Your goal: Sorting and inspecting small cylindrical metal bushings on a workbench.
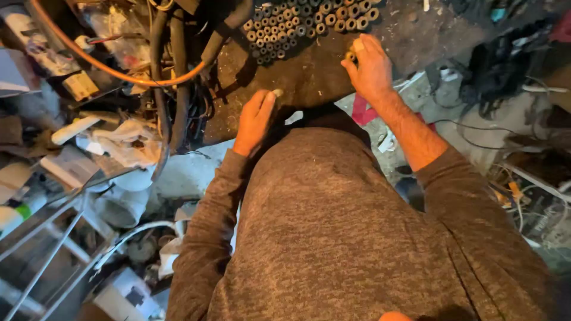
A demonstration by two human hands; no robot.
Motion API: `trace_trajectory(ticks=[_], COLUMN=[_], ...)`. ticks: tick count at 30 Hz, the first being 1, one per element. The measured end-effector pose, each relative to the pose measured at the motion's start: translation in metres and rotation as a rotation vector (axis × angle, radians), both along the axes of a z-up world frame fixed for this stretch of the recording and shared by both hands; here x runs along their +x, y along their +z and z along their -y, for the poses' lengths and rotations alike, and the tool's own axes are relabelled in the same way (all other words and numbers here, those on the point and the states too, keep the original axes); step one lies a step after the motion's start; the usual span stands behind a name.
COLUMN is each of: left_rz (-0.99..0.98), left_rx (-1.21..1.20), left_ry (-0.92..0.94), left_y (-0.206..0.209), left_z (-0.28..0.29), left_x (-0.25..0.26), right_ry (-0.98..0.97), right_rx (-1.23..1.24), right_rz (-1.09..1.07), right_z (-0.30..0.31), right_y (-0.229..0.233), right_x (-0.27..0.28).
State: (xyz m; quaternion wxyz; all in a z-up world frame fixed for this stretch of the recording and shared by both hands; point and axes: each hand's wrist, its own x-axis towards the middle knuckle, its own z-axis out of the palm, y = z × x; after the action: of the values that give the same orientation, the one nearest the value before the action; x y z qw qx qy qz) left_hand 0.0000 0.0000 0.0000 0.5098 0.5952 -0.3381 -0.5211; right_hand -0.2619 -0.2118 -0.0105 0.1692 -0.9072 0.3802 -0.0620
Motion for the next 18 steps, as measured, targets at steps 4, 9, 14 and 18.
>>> trace_trajectory(ticks=[4, 9, 14, 18], left_rz=[-0.015, 0.024, 0.047, 0.022], left_rx=[0.075, 0.137, -0.027, -0.034], left_ry=[0.063, 0.091, 0.115, 0.137], left_y=[-0.028, -0.04, -0.004, -0.006], left_z=[-0.022, -0.036, -0.031, -0.042], left_x=[-0.004, -0.004, 0.011, 0.011], right_ry=[-0.058, -0.06, -0.044, -0.045], right_rx=[-0.026, -0.011, 0.046, -0.021], right_rz=[0.125, 0.387, 0.577, 0.53], right_z=[-0.015, -0.025, -0.014, 0.004], right_y=[0.0, 0.032, 0.028, -0.011], right_x=[-0.005, 0.066, 0.131, 0.15])
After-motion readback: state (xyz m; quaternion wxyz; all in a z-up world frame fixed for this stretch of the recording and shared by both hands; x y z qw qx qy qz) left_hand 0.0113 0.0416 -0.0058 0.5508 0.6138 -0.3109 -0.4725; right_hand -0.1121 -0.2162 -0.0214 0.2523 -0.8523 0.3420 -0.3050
